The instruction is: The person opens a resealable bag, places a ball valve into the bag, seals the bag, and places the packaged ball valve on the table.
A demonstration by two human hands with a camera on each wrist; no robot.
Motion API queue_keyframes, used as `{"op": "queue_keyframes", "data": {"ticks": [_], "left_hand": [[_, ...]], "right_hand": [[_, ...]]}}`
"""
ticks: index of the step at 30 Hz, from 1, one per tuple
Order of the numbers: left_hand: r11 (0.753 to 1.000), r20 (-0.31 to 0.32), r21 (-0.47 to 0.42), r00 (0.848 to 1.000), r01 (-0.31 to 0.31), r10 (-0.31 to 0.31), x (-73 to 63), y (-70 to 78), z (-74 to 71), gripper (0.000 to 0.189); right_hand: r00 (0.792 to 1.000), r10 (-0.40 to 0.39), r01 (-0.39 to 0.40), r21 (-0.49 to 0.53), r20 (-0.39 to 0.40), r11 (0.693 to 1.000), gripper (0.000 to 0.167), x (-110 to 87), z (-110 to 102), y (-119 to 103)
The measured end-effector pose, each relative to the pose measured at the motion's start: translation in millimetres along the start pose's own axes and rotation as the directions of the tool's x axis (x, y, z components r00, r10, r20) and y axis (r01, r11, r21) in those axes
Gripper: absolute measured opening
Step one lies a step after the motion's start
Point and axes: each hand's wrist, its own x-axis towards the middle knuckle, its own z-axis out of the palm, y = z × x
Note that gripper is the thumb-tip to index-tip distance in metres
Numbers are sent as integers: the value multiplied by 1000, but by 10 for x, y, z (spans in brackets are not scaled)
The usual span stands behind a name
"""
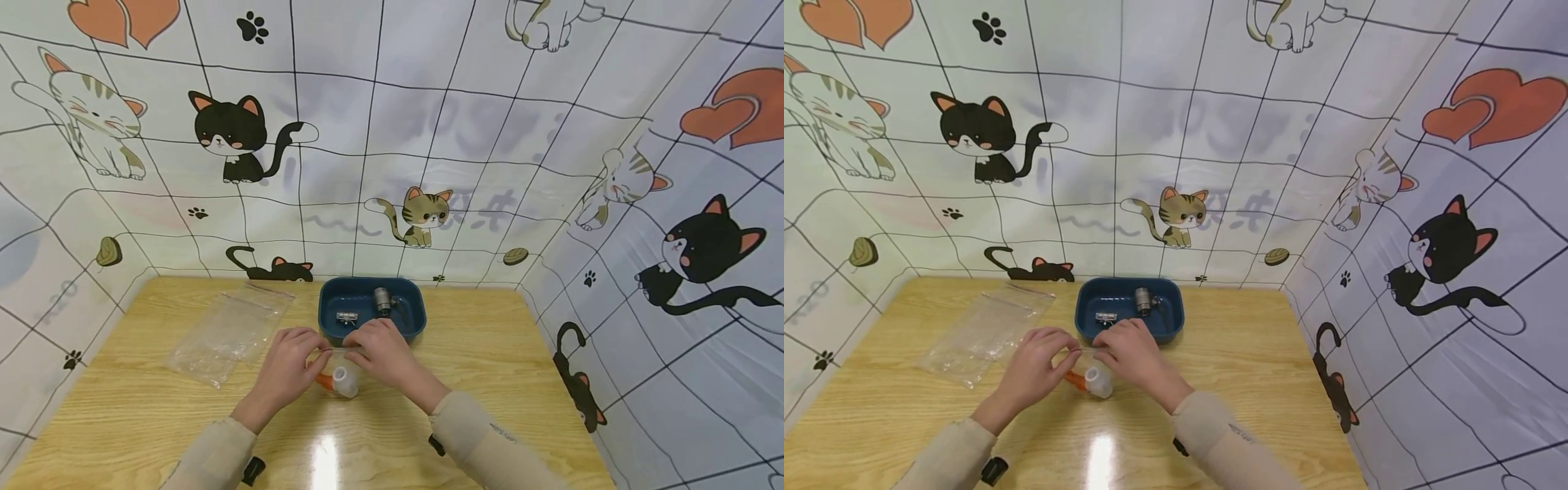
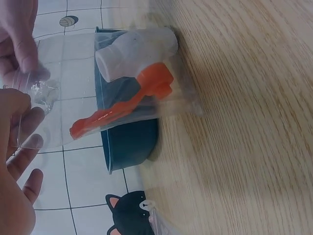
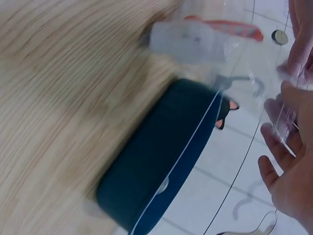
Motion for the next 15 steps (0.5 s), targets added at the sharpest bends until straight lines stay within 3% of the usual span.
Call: {"op": "queue_keyframes", "data": {"ticks": [3, 10, 15], "left_hand": [[1000, 4, -5, 1000, -7, 7, -7, -11, 0, 8], [999, -2, -10, 999, 39, -39, -65, -125, -76, 15], [999, -3, 19, 999, 36, -36, -111, -216, -114, 11]], "right_hand": [[1000, -28, 28, -11, -14, 1000, 12, 39, 13, -58], [999, 4, -5, -22, -40, 1000, 10, 52, 22, -68], [999, 10, -11, -24, -40, 1000, 11, 41, 34, -54]]}}
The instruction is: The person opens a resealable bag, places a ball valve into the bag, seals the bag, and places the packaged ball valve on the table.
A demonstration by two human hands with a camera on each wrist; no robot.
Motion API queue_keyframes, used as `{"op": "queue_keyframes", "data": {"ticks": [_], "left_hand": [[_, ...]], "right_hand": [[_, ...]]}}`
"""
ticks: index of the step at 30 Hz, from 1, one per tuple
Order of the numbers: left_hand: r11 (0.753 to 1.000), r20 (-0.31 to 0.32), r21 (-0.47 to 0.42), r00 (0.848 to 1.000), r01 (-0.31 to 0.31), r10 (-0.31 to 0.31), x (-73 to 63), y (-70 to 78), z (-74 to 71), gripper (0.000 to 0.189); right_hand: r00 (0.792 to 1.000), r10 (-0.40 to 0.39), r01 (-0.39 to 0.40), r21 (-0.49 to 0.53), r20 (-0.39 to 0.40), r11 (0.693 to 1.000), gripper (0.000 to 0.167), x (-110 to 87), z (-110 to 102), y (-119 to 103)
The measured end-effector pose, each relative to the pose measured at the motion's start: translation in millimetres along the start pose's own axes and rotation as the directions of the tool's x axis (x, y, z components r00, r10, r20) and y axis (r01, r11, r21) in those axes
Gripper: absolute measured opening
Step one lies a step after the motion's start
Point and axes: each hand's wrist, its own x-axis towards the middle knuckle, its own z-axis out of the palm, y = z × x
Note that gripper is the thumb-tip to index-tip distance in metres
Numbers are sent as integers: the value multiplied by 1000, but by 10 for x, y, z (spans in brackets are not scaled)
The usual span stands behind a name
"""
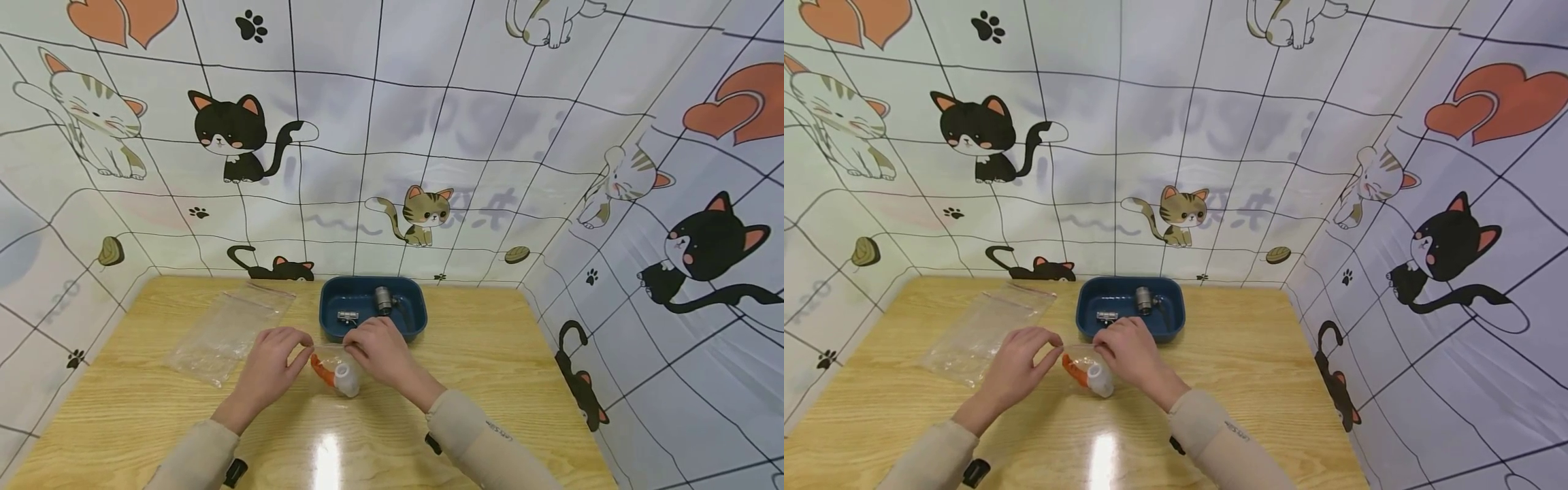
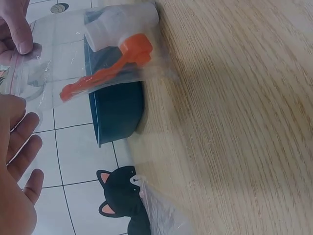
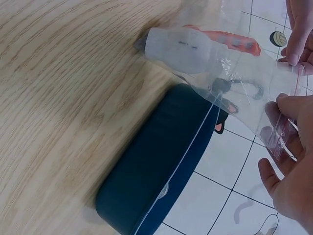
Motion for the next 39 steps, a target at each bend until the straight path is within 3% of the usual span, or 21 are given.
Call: {"op": "queue_keyframes", "data": {"ticks": [6, 16, 29, 39], "left_hand": [[1000, -5, 5, 1000, -31, 31, 10, 11, -10, 12], [999, -42, 9, 998, -54, 54, 31, 96, -1, 12], [996, -53, 46, 995, -83, 85, 15, 88, -6, 9], [989, -72, 110, 991, -102, 110, 9, 94, 47, 11]], "right_hand": [[1000, -24, 24, 2, -13, 1000, 12, 41, -8, -47], [988, -124, 113, -127, -89, 986, 15, 197, 52, -286], [964, -171, 131, -195, -205, 972, 12, 197, 154, -277], [963, -171, 118, -243, -210, 963, 12, 154, 195, -274]]}}
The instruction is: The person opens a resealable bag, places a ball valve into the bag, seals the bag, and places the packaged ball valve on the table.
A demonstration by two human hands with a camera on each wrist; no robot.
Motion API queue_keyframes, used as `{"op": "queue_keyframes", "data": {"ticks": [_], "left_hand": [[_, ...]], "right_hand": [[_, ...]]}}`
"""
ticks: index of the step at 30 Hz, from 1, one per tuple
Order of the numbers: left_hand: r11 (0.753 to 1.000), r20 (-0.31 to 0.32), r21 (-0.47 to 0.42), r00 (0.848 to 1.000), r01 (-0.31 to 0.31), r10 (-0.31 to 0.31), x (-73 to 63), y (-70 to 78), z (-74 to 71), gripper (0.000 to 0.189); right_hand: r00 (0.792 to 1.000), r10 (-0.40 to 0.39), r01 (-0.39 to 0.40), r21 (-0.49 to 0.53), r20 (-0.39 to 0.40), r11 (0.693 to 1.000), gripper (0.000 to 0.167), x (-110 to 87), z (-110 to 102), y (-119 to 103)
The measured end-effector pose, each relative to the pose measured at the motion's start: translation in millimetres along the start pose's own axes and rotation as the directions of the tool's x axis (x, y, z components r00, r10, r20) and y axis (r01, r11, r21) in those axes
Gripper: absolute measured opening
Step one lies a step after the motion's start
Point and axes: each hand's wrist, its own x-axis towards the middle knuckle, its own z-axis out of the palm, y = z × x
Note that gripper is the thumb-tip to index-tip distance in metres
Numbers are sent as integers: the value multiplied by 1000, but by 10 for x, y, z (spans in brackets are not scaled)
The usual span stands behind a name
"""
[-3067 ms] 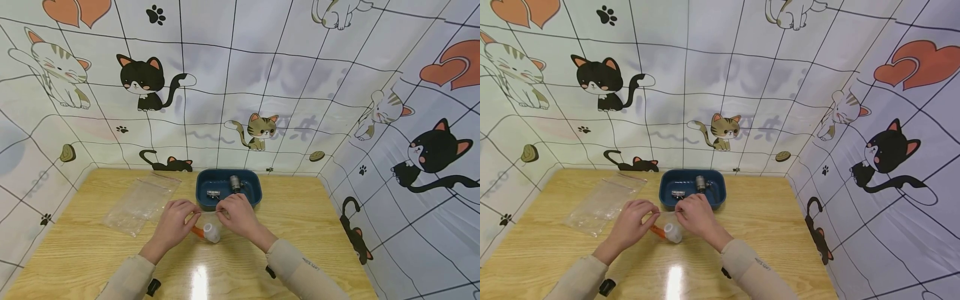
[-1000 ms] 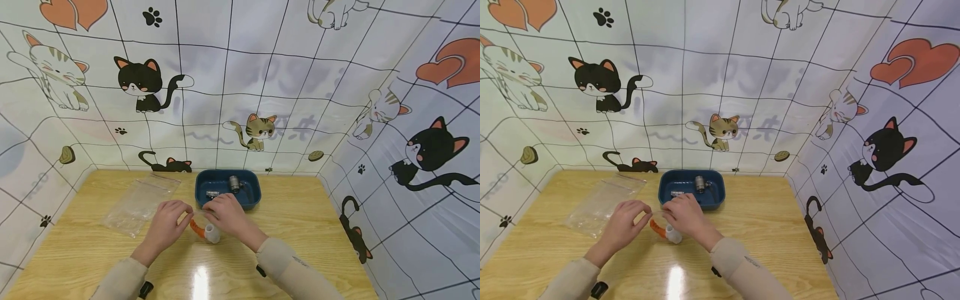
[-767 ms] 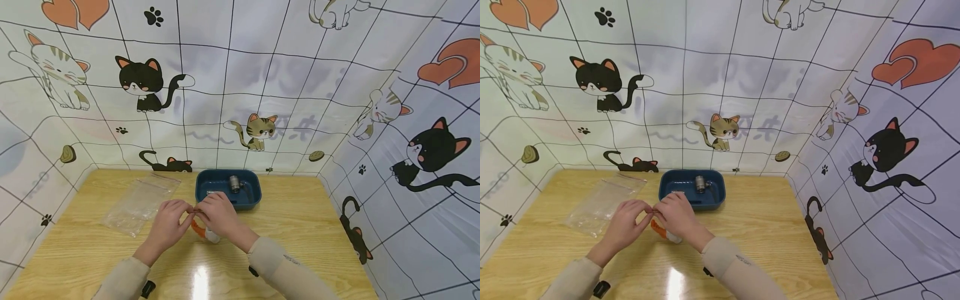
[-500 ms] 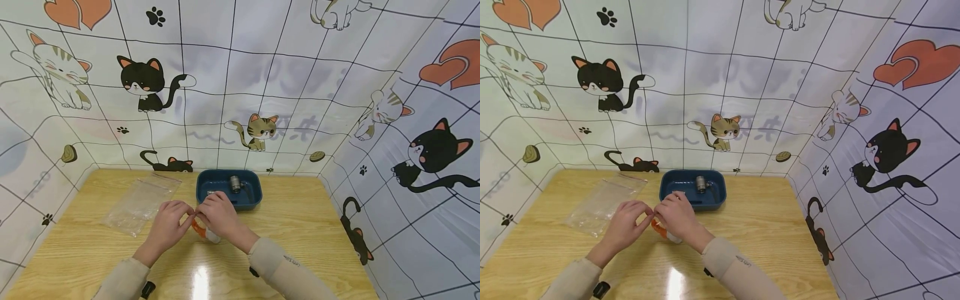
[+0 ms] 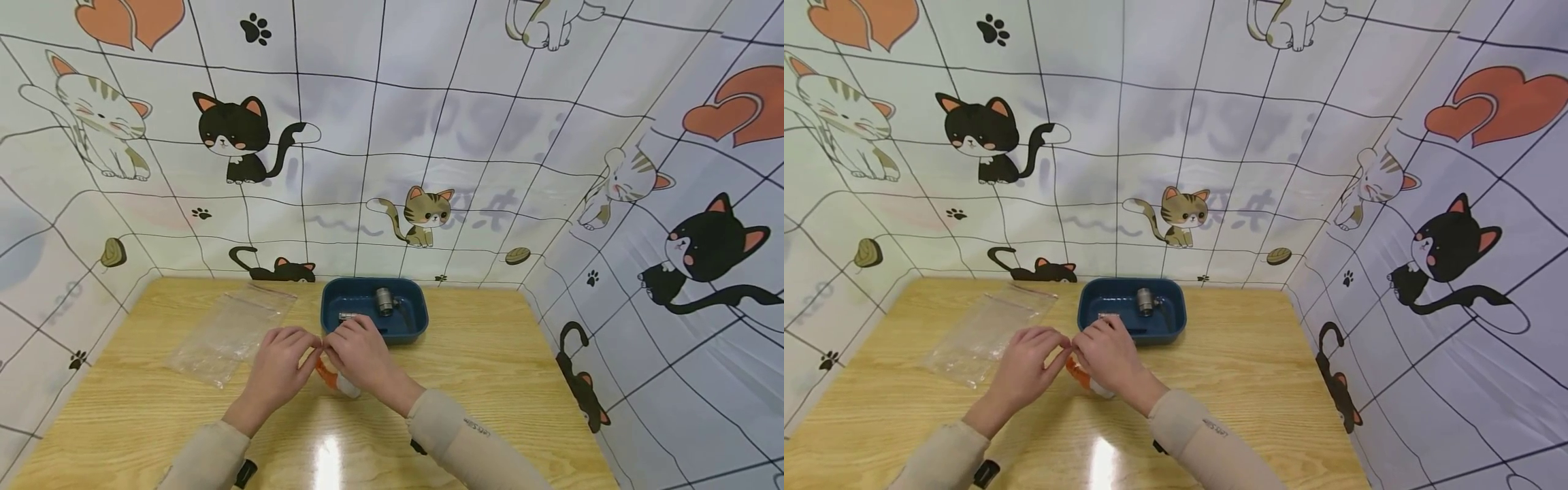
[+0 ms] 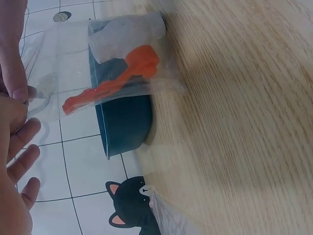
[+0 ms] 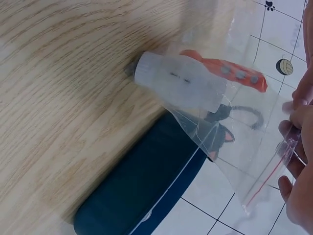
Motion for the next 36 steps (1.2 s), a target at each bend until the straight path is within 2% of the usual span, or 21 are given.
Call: {"op": "queue_keyframes", "data": {"ticks": [9, 13, 18, 22, 28, 36], "left_hand": [[998, 16, 50, 999, -36, 35, 17, 15, -14, 11], [998, -12, 41, 998, -55, 56, 15, 15, -6, 5], [997, -54, 5, 996, -72, 72, 8, 13, 18, 8], [998, -77, -30, 995, -63, 61, -3, 12, 32, 6], [997, -78, -54, 995, -63, 59, -11, 9, 26, 6], [996, -65, -86, 998, -29, 23, -18, -12, 15, 7]], "right_hand": [[998, 22, -24, -36, -66, 999, 11, -35, 21, -25], [995, 10, -14, -32, -94, 999, 10, -46, 36, -23], [993, 17, -15, 19, -117, 1000, 10, -76, 57, -14], [993, 29, -21, 65, -113, 998, 11, -107, 70, -12], [992, 45, -33, 99, -121, 995, 8, -168, 57, 31], [995, 98, -92, 164, -25, 982, 6, -295, 14, 190]]}}
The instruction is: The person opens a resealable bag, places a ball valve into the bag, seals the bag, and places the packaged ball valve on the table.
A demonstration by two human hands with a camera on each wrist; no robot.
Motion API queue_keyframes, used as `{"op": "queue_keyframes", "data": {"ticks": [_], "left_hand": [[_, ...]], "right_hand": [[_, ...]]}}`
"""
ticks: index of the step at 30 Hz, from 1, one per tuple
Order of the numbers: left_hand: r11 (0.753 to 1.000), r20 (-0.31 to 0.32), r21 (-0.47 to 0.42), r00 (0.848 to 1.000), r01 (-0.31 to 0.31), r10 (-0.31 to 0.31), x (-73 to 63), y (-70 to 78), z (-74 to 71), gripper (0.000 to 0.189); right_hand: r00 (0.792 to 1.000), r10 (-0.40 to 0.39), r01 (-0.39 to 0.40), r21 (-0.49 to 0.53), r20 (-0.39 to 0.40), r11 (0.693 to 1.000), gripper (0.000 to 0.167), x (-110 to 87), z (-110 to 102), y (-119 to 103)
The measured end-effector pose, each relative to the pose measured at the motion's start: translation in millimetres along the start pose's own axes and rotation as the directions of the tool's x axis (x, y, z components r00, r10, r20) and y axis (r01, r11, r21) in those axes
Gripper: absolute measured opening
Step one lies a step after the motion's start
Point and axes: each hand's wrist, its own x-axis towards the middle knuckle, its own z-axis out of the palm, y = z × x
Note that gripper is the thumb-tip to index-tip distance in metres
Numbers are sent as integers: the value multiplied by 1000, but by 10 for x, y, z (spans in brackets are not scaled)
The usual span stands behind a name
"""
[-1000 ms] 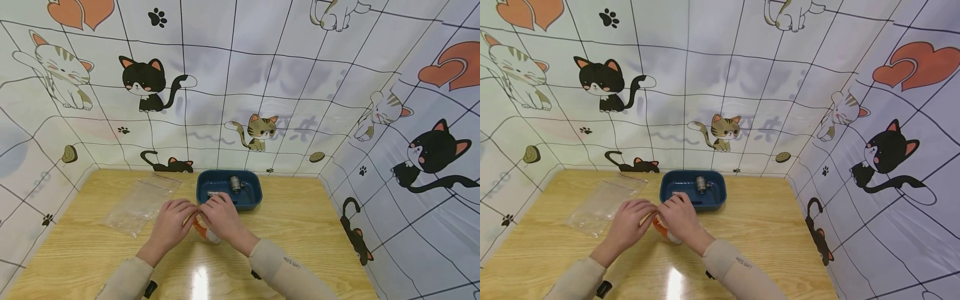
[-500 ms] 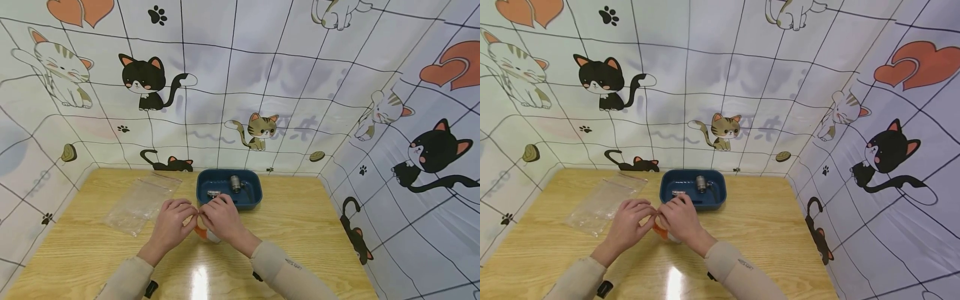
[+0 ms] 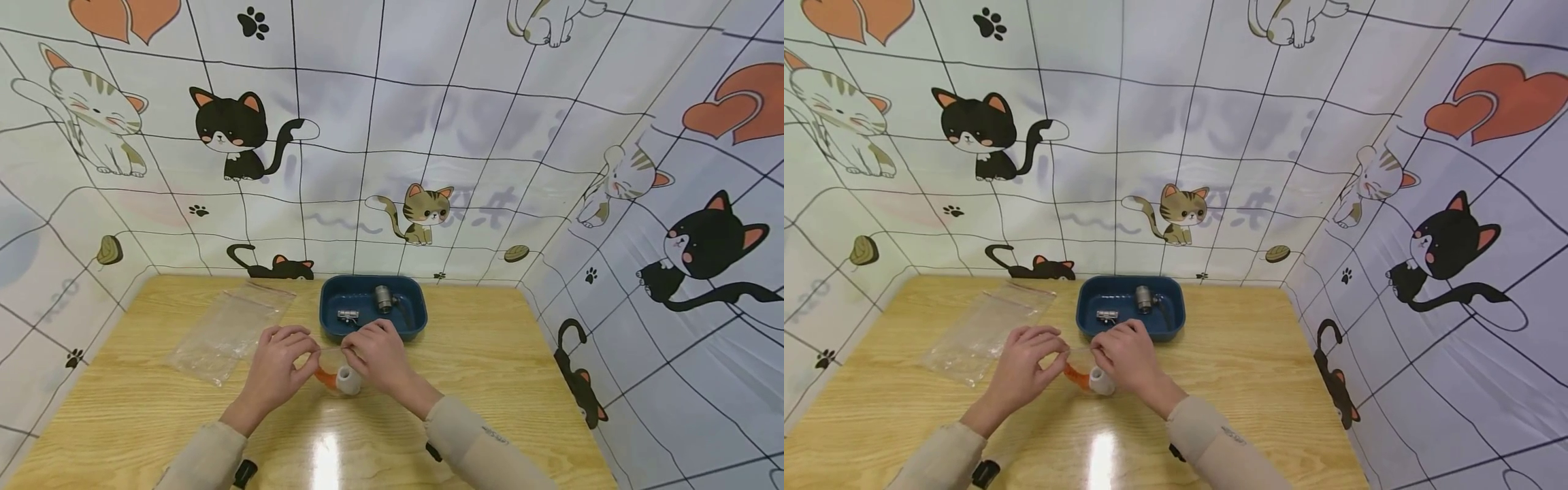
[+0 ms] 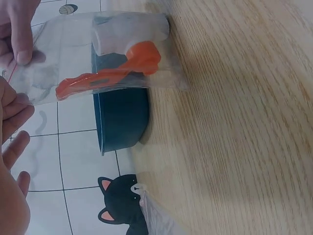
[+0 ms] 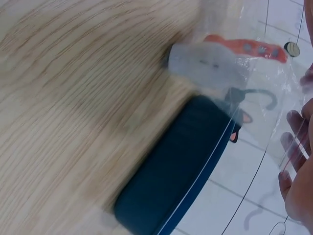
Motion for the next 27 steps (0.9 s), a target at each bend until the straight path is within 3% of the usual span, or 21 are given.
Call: {"op": "queue_keyframes", "data": {"ticks": [4, 13, 27], "left_hand": [[1000, -2, 7, 1000, 8, -8, 3, -15, -6, 7], [996, 28, -12, 996, 88, -88, -9, -64, -2, 7], [987, 47, -29, 986, 159, -158, -48, -92, -11, 8]], "right_hand": [[1000, 18, -18, -9, 12, 1000, 6, -52, -39, 91], [999, 37, -37, 11, 16, 999, 6, -155, -111, 244], [993, 94, -97, 37, 77, 995, 7, -197, -176, 329]]}}
